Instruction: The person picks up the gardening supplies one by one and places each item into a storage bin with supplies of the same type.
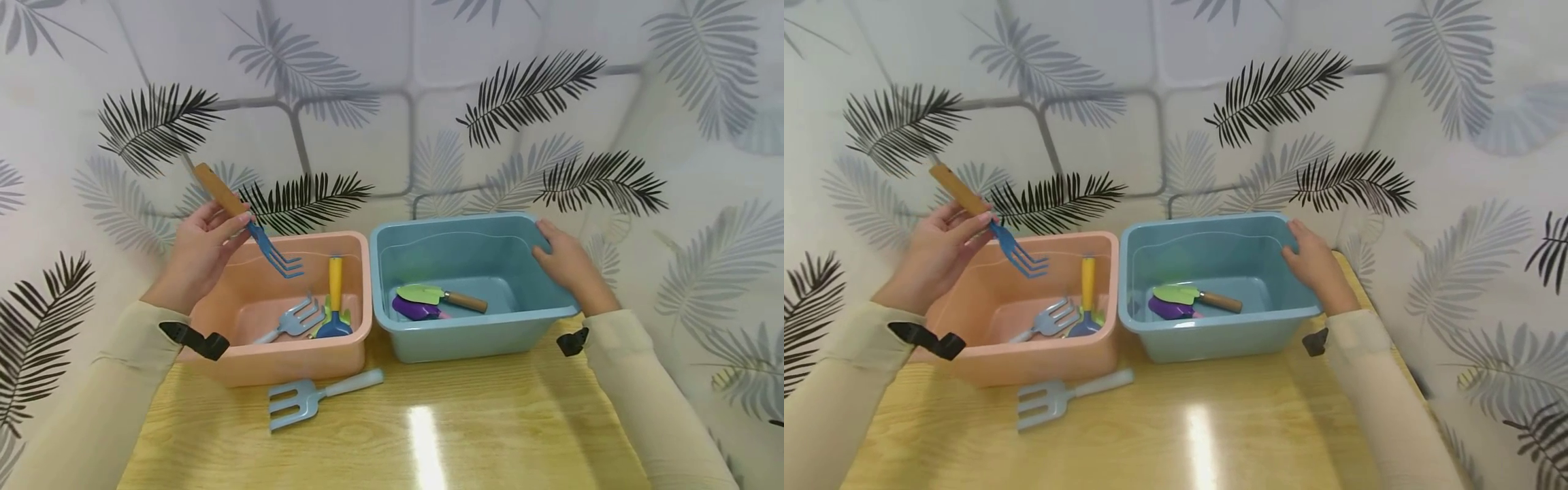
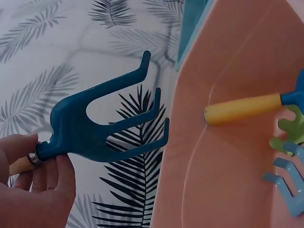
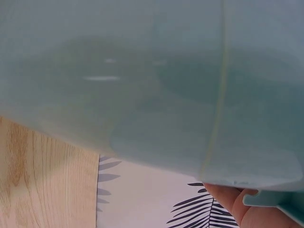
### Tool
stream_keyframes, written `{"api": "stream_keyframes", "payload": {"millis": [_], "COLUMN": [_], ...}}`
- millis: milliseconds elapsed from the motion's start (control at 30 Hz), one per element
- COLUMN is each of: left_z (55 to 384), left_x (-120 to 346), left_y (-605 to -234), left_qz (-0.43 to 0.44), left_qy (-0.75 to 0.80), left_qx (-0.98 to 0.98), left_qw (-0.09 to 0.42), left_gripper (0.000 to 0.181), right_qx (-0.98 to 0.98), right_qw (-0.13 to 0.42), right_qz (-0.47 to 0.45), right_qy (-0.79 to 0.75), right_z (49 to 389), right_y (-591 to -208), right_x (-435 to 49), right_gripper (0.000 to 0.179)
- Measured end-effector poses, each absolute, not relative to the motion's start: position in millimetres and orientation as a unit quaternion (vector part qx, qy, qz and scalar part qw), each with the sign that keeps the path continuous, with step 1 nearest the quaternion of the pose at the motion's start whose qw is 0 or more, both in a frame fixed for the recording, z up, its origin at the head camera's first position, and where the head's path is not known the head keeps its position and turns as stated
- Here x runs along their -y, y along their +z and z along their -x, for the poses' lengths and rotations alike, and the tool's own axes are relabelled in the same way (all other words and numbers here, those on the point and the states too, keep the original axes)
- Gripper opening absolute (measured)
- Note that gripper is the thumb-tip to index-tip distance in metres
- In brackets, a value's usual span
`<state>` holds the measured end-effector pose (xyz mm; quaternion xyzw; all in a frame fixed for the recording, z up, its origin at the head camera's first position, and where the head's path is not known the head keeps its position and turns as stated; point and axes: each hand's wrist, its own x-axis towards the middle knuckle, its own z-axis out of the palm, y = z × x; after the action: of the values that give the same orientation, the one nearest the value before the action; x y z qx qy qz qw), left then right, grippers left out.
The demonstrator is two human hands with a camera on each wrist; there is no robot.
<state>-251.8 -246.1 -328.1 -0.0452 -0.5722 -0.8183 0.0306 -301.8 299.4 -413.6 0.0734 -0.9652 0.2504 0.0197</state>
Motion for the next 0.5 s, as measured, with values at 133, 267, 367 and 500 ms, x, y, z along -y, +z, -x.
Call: {"api": "stream_keyframes", "payload": {"millis": [133,267,367,500], "left_z": [265.7,275.6,280.3,284.1], "left_x": [251.3,257.5,260.4,260.2], "left_y": [-341.6,-354.7,-364.2,-374.0], "left_qz": [0.005,-0.021,-0.03,-0.036], "left_qy": [-0.779,-0.727,-0.687,-0.689], "left_qx": [0.627,0.686,0.725,0.718], "left_qw": [0.021,-0.008,-0.037,-0.089], "left_gripper": [0.058,0.065,0.069,0.069], "right_qx": [0.966,0.966,0.965,0.965], "right_qw": [0.026,0.029,0.029,0.024], "right_qz": [-0.075,-0.074,-0.075,-0.074], "right_qy": [0.247,0.247,0.249,0.251], "right_z": [302.2,302.5,303.3,303.0], "right_y": [-413.7,-413.3,-413.9,-414.0], "right_x": [-298.1,-297.9,-298.3,-298.6], "right_gripper": [0.06,0.059,0.059,0.059]}}
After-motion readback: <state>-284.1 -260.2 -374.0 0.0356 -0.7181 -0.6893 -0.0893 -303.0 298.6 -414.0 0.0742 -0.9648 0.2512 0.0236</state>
